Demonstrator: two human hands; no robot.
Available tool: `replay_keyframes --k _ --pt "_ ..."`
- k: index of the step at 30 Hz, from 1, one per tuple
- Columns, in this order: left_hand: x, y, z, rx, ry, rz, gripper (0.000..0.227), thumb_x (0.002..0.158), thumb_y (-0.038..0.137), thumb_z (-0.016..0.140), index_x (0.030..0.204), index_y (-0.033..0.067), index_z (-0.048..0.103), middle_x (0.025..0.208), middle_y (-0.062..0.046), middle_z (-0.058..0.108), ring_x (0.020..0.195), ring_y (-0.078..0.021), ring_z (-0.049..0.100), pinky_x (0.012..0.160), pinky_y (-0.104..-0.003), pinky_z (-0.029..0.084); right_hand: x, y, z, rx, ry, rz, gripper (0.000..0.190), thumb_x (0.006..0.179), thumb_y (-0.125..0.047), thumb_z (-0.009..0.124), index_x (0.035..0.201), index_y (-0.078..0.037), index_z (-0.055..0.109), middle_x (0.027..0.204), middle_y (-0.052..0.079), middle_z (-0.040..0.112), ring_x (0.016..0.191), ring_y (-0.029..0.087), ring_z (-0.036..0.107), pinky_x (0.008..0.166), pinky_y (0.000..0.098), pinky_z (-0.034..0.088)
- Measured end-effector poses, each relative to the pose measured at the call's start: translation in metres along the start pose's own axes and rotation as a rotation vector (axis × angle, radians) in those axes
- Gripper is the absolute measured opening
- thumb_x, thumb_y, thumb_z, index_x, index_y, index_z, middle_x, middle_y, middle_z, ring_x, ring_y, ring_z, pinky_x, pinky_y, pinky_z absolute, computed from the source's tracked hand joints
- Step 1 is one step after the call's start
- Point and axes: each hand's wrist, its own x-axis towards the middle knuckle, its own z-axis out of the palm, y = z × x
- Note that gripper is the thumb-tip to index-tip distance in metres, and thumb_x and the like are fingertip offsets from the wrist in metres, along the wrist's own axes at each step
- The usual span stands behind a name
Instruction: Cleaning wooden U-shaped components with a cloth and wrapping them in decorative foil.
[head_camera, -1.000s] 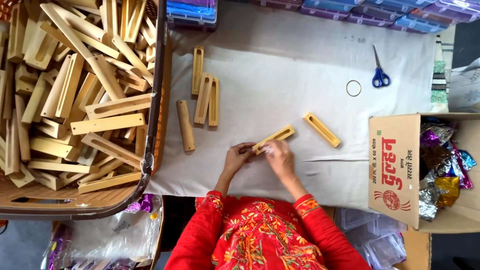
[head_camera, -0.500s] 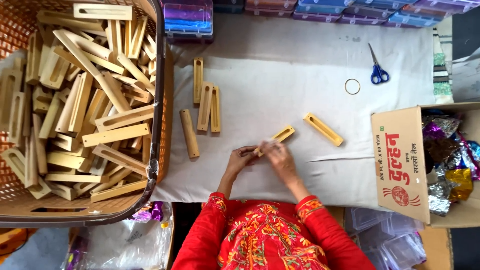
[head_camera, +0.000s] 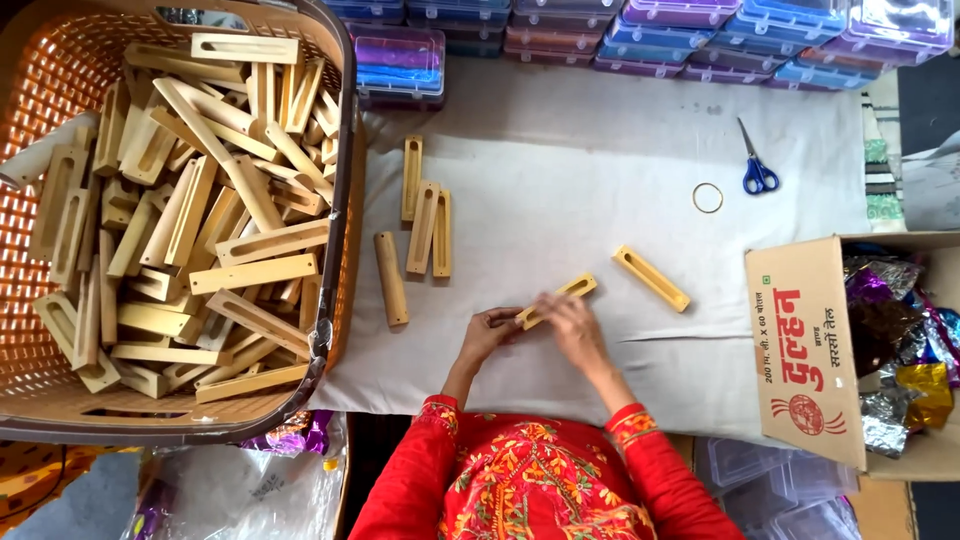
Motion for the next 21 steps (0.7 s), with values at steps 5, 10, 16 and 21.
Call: replay_keyframes --k 5,10,16,21 --pt "0.000 -0.002 -0.001 -0.017 0.016 0.000 0.035 0.092 0.017 0.074 0.126 0.0053 0.073 0.102 -0.006 0.079 0.088 -0.0096 0.073 0.071 -0.024 0.060 0.003 0.023 -0.024 -0.074 0.154 0.253 0.033 0.084 0.003 0.069 0.112 -0.012 0.076 0.123 0.008 0.068 0.114 0.029 0.062 0.098 0.0412 0.052" --pt "0.005 -0.008 -0.001 -0.020 0.016 0.032 0.035 0.093 0.016 0.074 0.126 0.0047 0.073 0.099 -0.006 0.079 0.086 -0.0095 0.073 0.070 -0.023 0.060 0.001 -0.005 -0.003 -0.103 0.092 0.178 0.025 0.082 0.003 0.070 0.105 -0.007 0.072 0.117 0.008 0.070 0.111 0.031 0.061 0.094 0.0424 0.053" --pt "-0.001 -0.007 0.001 -0.021 0.018 0.049 0.035 0.093 0.016 0.074 0.126 0.0045 0.073 0.100 -0.006 0.079 0.085 -0.0096 0.072 0.070 -0.023 0.059 0.001 -0.009 -0.012 0.019 0.024 0.105 0.027 0.082 0.000 0.070 0.108 -0.007 0.071 0.112 0.008 0.070 0.111 0.031 0.061 0.094 0.0405 0.053" --pt "0.001 -0.006 0.004 0.039 0.040 0.033 0.035 0.093 0.019 0.074 0.126 0.0062 0.073 0.102 -0.007 0.079 0.090 -0.0102 0.074 0.069 -0.023 0.059 0.006 0.028 -0.035 0.003 0.019 0.414 0.030 0.086 0.004 0.068 0.109 -0.013 0.074 0.110 0.001 0.075 0.105 0.028 0.063 0.091 0.0380 0.054"
